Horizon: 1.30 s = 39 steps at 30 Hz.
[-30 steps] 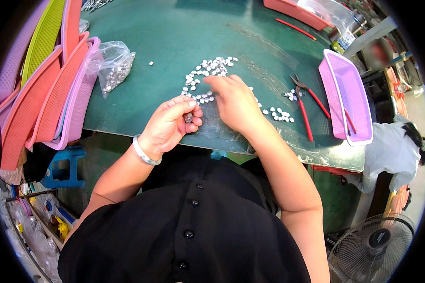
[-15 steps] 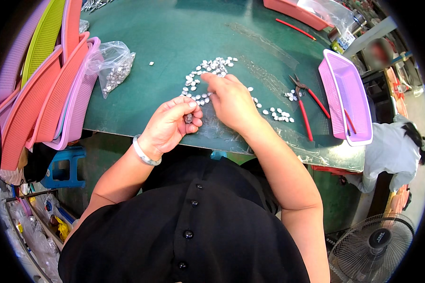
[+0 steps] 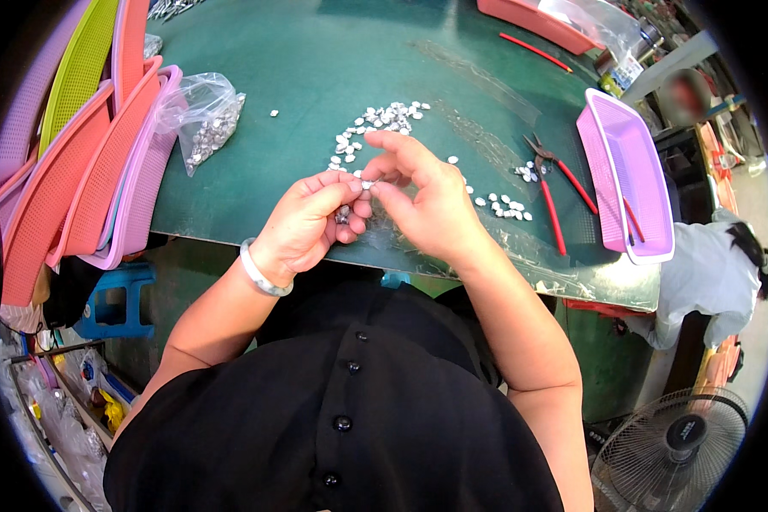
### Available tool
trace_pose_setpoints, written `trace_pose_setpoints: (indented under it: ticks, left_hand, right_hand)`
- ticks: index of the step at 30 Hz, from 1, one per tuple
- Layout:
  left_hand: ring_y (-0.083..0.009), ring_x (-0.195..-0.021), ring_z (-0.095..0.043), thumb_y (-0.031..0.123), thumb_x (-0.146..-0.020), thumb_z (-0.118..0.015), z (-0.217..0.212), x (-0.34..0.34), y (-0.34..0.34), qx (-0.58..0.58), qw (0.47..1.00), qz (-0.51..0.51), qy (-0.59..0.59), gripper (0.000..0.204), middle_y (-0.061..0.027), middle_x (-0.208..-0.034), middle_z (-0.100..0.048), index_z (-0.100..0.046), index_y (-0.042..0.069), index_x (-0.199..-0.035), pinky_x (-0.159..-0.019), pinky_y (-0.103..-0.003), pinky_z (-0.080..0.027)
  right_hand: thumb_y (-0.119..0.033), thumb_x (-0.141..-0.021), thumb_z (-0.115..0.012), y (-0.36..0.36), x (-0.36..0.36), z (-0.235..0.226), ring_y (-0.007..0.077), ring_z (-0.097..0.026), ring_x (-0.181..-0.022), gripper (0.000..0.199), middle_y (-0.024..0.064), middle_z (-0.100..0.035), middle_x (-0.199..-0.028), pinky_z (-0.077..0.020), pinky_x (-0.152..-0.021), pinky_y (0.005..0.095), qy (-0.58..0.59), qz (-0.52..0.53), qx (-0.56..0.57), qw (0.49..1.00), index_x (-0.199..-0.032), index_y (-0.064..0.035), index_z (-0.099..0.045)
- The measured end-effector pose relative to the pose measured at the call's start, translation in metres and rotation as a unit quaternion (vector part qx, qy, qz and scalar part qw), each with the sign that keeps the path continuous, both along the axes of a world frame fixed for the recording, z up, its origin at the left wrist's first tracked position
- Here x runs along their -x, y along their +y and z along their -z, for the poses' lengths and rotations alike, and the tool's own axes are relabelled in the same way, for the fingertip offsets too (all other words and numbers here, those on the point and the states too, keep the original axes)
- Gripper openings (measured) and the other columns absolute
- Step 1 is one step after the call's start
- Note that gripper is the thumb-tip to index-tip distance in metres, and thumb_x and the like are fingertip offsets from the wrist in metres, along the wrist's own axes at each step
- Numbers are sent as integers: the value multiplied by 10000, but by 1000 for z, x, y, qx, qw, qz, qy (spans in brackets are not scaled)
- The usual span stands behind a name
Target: The person sits at a green workbench and repeatedly picks up small white cylindrical objects and silver metal pieces. They manually fit the metal pieces onto the white objects one by one, then place the assembled units into a clear plastic bag. The process is repetitive and involves fine motor manipulation of small parts.
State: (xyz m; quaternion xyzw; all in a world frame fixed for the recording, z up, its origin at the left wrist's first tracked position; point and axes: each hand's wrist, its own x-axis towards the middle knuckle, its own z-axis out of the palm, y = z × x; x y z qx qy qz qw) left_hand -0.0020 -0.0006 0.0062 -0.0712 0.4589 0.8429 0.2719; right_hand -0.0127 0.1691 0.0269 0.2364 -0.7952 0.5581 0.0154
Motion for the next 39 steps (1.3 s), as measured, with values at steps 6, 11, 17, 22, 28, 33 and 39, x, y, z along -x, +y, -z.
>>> trace_pose_setpoints:
  ticks: [6, 11, 17, 22, 28, 33, 39]
  left_hand:
    - [-105, -560, -534, 137, -861, -529, -1, 0, -1, 11, 1000, 2, 1, 98, -25, -690, -569, -564, 53, -827, -482, -204, -404]
    - [-106, -557, -530, 142, -857, -533, -3, 0, -1, 17, 1000, 6, 6, 102, -25, -688, -568, -571, 53, -826, -482, -206, -400]
    - [-105, -560, -533, 142, -856, -540, -3, -1, 0, 15, 1000, 6, 5, 97, -24, -692, -572, -576, 56, -825, -484, -205, -403]
    - [-104, -566, -538, 140, -857, -544, -1, -1, 1, 6, 1000, 3, 4, 95, -24, -695, -578, -584, 57, -832, -487, -204, -408]
    - [-104, -569, -540, 140, -859, -543, -3, -1, 1, 10, 1000, 3, 2, 98, -24, -694, -577, -586, 57, -832, -488, -205, -410]
    - [-113, -569, -532, 135, -862, -529, -1, 1, 1, -12, 1000, 14, -7, 110, -31, -690, -572, -585, 44, -833, -487, -211, -405]
    - [-121, -571, -518, 135, -867, -513, 1, 2, 0, -38, 999, 22, -29, 133, -38, -683, -566, -581, 26, -833, -486, -217, -400]
  right_hand:
    - [34, -803, -542, 3, 0, 8, 91, -541, -824, 424, 54, -600, -910, -428, -745, 230, -53, 8, 51, 997, -1214, -10, -447]
    - [32, -807, -546, 2, 0, 5, 74, -539, -810, 420, 46, -594, -895, -426, -730, 209, -110, 14, 70, 991, -1213, 4, -441]
    - [43, -798, -557, 2, 0, 6, 71, -540, -792, 435, 46, -592, -876, -427, -718, 202, -133, 13, 100, 986, -1214, 11, -436]
    - [47, -793, -562, 2, 0, 8, 75, -547, -799, 448, 49, -596, -879, -431, -729, 203, -152, 11, 128, 980, -1218, 17, -425]
    - [46, -794, -561, 2, 1, 7, 84, -552, -806, 451, 54, -595, -881, -437, -745, 211, -183, 10, 153, 971, -1220, 27, -415]
    - [32, -797, -566, 2, 0, 7, 85, -551, -811, 452, 55, -592, -888, -438, -749, 213, -202, 12, 162, 966, -1222, 26, -410]
    - [31, -792, -568, 1, -1, 4, 76, -545, -806, 458, 47, -583, -883, -431, -749, 202, -222, 13, 174, 959, -1221, 28, -409]
